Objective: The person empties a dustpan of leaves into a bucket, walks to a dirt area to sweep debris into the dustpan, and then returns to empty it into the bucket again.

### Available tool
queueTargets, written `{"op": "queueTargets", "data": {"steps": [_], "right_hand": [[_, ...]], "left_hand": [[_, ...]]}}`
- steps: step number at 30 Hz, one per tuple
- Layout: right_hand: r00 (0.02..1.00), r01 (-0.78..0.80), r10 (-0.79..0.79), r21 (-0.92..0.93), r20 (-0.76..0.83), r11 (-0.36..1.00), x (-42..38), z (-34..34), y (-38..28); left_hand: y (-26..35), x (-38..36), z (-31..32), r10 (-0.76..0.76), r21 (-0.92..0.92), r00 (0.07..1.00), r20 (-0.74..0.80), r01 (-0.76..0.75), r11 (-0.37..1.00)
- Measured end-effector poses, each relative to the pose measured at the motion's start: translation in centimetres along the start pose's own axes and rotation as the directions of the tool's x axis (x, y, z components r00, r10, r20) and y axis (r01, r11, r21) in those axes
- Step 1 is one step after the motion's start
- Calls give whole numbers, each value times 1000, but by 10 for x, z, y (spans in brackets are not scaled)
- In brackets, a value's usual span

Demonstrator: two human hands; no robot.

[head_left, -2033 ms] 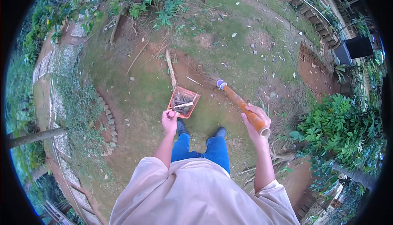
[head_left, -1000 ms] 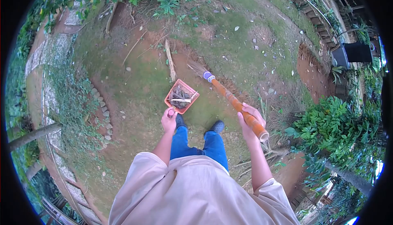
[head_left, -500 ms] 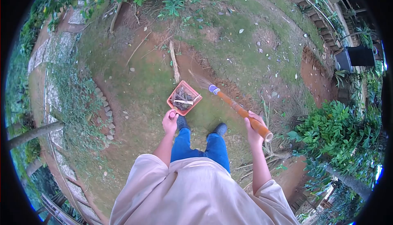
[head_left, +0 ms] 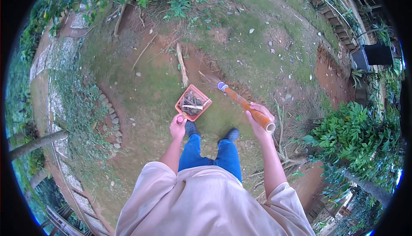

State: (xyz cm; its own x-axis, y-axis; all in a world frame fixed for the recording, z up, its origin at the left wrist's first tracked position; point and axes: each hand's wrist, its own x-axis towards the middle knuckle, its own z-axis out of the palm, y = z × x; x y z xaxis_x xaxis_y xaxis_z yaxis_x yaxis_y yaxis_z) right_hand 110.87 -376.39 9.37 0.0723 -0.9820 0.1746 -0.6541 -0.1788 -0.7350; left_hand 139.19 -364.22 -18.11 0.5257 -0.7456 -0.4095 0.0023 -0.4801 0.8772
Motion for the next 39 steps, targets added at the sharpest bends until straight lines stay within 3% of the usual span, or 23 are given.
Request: {"op": "queueTargets", "data": {"steps": [2,9,20,30,39], "right_hand": [[997,2,1,-29,75,1000,-1,2,5],[944,-323,329,190,0,927,-12,-45,-5],[950,-301,309,129,-45,945,-21,-70,-42],[958,-251,260,87,-123,964,-26,-56,-23],[902,-333,361,149,-239,931,-24,-87,-28]], "left_hand": [[1,-1,-1,16,52,1000,0,-16,998],[13,-3,-2,-72,71,995,62,68,995],[9,-4,-1,-64,5,997,53,64,998],[33,-7,-7,-7,25,998,63,5,1000],[46,-1,-7,14,24,995,102,-17,1000]]}}
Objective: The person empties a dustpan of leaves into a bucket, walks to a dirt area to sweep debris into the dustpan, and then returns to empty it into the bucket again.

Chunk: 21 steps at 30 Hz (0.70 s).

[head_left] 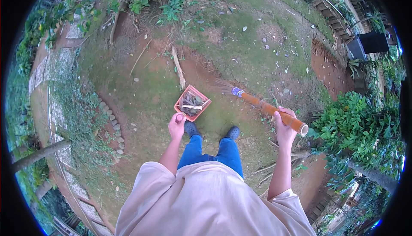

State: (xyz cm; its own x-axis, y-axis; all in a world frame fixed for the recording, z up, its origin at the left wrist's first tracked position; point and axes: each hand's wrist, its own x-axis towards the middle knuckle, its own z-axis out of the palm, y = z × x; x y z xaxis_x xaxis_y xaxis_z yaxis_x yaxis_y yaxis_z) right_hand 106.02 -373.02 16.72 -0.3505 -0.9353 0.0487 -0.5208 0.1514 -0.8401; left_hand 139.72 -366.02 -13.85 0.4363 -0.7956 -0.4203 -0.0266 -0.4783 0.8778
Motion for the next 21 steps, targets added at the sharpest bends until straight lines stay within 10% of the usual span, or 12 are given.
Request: {"op": "queueTargets", "data": {"steps": [21], "right_hand": [[937,9,-40,-90,-347,996,-10,-124,5]], "left_hand": [[141,-13,60,257,80,936,240,-283,956]]}}
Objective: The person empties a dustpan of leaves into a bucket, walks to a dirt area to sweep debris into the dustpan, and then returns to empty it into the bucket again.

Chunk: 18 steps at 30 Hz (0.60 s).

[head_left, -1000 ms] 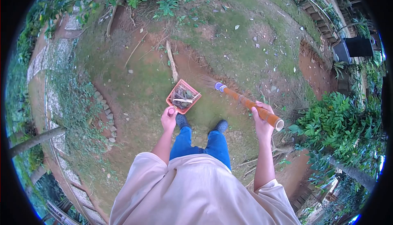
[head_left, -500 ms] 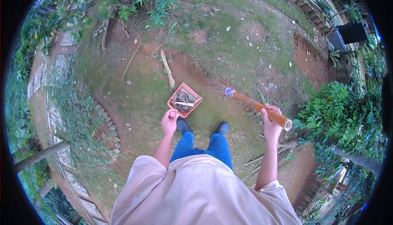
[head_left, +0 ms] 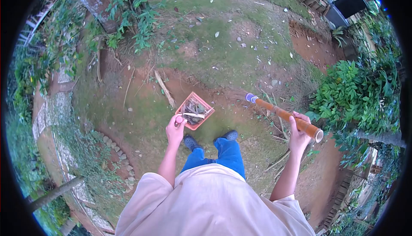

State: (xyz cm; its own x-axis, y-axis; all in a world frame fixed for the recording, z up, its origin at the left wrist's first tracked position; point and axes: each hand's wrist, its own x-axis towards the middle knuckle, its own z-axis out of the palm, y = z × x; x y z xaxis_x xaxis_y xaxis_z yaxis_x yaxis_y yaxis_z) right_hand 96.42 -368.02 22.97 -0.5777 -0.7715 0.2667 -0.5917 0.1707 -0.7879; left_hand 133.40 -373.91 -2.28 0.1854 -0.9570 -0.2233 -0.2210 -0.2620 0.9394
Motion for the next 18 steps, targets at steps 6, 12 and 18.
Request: {"op": "queueTargets", "data": {"steps": [6,12,18], "right_hand": [[988,-28,30,15,-148,999,43,-40,38],[976,-53,49,-14,-214,999,84,-87,71],[939,-136,144,47,-312,990,92,-145,112]], "left_hand": [[53,10,60,96,42,993,67,-99,994],[85,19,140,145,75,976,162,-159,984],[119,15,217,167,117,930,327,-215,969]]}}
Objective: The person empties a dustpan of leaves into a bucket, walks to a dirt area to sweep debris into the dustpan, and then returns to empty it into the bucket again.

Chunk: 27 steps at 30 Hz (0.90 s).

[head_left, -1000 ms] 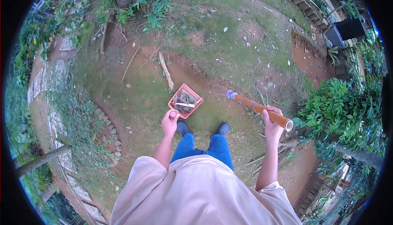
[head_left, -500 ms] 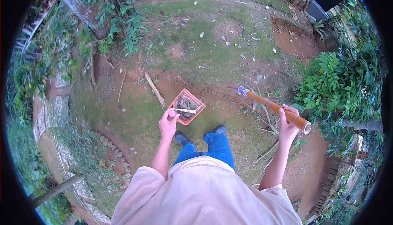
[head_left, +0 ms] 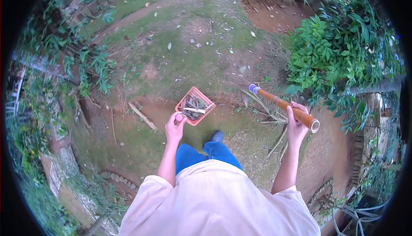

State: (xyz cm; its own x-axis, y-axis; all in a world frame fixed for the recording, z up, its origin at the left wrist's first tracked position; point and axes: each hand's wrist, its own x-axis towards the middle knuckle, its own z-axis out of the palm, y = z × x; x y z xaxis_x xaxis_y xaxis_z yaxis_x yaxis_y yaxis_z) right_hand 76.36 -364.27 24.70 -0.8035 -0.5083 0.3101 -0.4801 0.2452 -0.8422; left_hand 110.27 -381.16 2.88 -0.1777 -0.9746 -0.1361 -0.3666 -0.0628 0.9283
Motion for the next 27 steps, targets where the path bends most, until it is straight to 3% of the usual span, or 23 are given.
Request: {"op": "queueTargets", "data": {"steps": [10,13,17,21,25,27], "right_hand": [[945,-178,163,-26,-283,984,-37,-46,28],[939,-170,132,-95,-317,981,-55,-44,36],[919,-195,128,-148,-372,969,-71,-32,41],[933,-198,140,-151,-331,968,-86,-20,66],[957,-87,8,-259,-292,962,-94,-16,66],[955,-135,60,-246,-290,960,-102,-21,56]], "left_hand": [[9,24,95,76,52,917,392,-105,993],[-8,32,126,74,-75,865,496,-42,996],[-14,37,156,118,-79,849,514,-90,993],[-12,30,180,74,16,819,570,-101,995],[-15,13,194,102,-19,806,583,-113,993],[-23,3,195,113,-38,804,583,-112,993]]}}
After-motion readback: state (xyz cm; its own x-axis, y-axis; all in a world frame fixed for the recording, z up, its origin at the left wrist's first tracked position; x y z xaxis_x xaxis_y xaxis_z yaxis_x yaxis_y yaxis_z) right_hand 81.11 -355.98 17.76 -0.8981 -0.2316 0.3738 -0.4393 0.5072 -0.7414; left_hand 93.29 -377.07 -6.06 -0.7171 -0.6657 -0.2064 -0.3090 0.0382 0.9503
